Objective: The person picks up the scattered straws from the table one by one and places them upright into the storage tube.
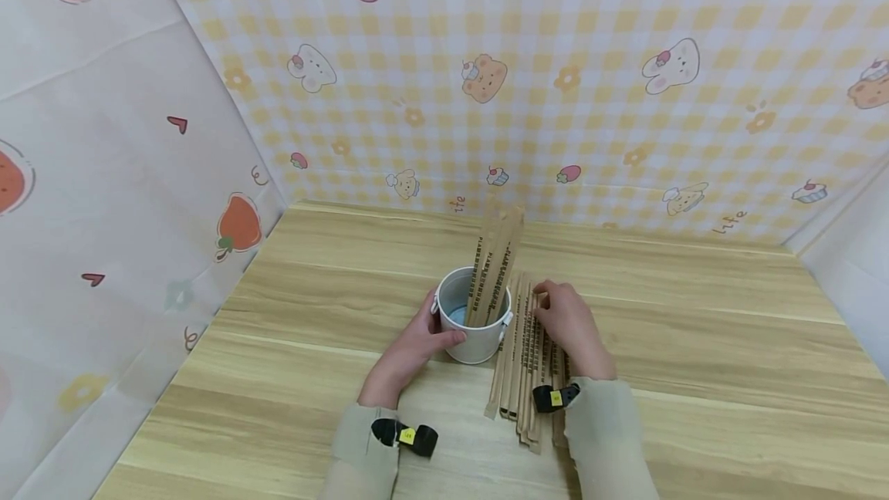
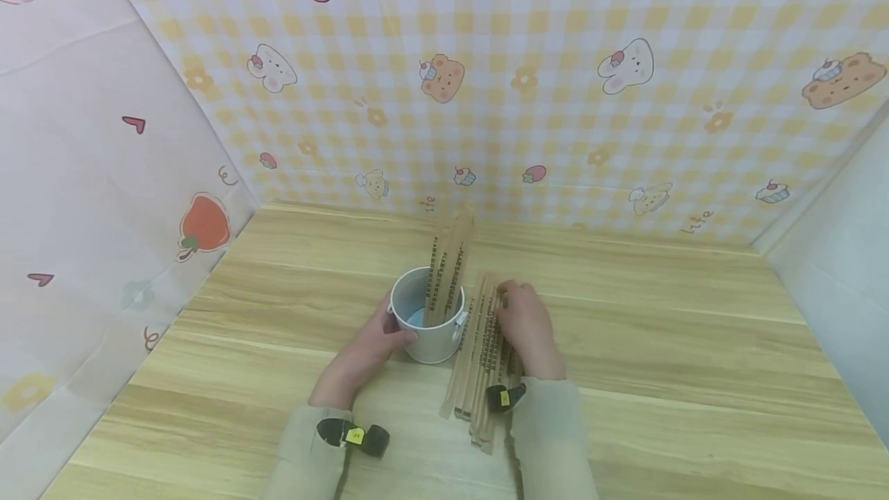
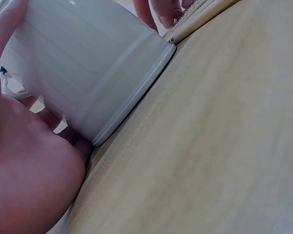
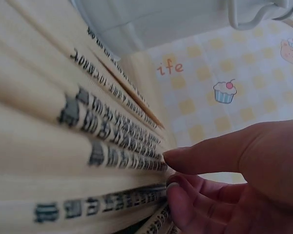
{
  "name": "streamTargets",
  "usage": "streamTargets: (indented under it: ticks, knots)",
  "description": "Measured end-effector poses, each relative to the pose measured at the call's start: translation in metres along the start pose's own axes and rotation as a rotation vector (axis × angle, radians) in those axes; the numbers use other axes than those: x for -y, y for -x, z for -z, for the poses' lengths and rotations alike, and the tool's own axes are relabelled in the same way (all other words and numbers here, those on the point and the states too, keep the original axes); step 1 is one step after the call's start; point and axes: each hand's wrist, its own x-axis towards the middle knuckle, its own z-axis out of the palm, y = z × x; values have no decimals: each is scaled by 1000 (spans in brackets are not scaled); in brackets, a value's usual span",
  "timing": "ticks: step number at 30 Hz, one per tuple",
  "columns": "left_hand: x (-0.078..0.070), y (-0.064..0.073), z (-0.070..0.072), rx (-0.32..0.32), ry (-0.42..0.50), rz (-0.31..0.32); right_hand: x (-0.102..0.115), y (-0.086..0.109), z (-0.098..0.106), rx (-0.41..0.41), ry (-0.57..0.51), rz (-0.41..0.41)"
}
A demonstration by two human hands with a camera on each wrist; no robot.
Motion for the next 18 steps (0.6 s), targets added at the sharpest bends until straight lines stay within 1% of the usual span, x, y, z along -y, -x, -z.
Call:
streamTargets:
  ticks: [5, 13, 18]
  knots:
    - [0, 0, 0, -4, -2, 6, -5, 1, 2, -25, -10, -30]
    - [-1, 0, 0, -7, -14, 8, -14, 4, 12, -26, 9, -93]
    - [-2, 1, -1, -13, -19, 11, -23, 7, 20, -44, 10, -126]
